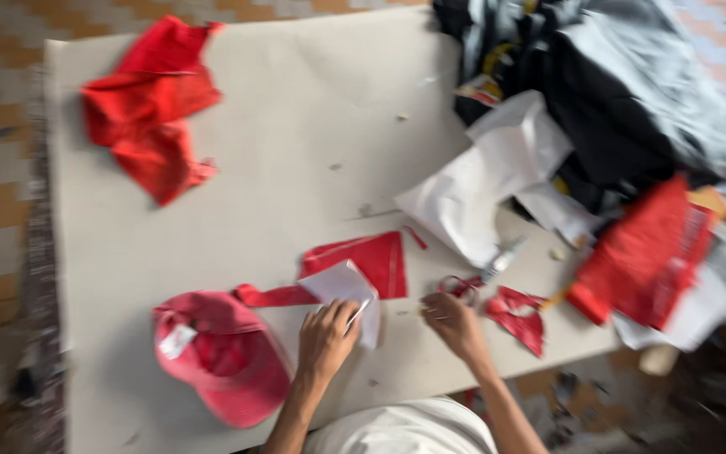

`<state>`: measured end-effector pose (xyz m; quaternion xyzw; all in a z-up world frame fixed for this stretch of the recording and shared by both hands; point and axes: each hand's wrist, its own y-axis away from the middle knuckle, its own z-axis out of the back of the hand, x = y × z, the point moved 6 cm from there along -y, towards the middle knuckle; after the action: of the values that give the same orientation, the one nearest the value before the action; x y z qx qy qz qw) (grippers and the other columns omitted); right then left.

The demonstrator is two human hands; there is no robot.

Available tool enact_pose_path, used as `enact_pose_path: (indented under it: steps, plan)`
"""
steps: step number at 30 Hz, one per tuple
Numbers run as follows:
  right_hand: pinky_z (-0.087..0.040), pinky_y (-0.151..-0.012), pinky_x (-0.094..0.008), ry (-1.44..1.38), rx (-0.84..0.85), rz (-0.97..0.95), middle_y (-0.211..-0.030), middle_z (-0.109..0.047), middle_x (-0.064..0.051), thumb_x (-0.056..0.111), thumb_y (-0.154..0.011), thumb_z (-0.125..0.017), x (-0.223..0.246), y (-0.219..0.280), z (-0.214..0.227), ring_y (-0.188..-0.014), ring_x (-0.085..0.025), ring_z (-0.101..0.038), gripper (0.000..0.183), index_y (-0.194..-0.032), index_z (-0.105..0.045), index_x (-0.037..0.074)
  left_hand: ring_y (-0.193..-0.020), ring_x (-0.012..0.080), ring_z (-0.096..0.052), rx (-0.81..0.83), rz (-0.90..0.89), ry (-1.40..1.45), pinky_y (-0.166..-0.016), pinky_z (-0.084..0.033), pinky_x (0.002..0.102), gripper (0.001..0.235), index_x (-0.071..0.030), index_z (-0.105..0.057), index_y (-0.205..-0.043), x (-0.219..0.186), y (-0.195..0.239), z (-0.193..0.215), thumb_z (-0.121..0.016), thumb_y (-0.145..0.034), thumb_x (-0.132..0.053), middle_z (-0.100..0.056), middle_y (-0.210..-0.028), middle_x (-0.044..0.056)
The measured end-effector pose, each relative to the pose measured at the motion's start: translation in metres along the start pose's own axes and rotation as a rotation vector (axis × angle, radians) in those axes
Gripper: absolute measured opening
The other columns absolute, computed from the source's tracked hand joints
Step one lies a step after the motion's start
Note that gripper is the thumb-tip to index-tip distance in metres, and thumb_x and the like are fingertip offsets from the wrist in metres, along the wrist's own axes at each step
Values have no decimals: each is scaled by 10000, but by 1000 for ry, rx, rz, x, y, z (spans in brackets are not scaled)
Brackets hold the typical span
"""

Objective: The person uses a paper pattern to mark and cut a piece of red fabric with scissors. They align the pattern, trace the outline with chalk, and then cut along the marked lines to produce a fabric piece.

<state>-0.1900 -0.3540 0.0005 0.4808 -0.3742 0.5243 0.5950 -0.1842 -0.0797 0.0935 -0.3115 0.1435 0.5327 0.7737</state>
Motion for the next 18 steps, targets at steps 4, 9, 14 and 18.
enact_pose_path:
  steps: [4,9,14,18]
  plan:
    - [-520,-539,-354,367,-152,-69,-818,-773,-88,134,-947,-687,-38,-45,38,-575,-196,-622,270,-1211,-723,83,-846,376,-653,-377,59,43,-684,-508,503,242,-83,-576,-1051,43,-57,36,-725,-869,-28,-633,-922,127]
    - [-566,-745,-327,584,-250,12,-963,-739,-83,187,-953,-682,-19,-118,-3,-860,-162,-710,274,-1186,-634,51,-1075,369,-662,-472,111,-200,-923,-546,502,235,-95,-551,-1225,108,-97,49,-610,-1005,-37,-660,-1191,156]
    - [-579,-751,-356,538,-153,-14,-932,-730,-120,232,-896,-738,2,-130,-113,-846,-211,-725,395,-1194,-610,9,-1263,364,-562,-90,152,-173,-979,-509,545,632,-147,-497,-1389,157,-72,18,-749,-810,-166,-490,-1513,158]
    - [-590,-756,-379,553,-189,-65,-907,-722,-150,268,-849,-783,1,-119,-117,-835,-249,-737,497,-1201,-590,-26,-1377,275,-540,-34,200,-291,-1082,-412,616,573,-141,-529,-1384,138,-30,8,-739,-851,-151,-554,-1496,52]
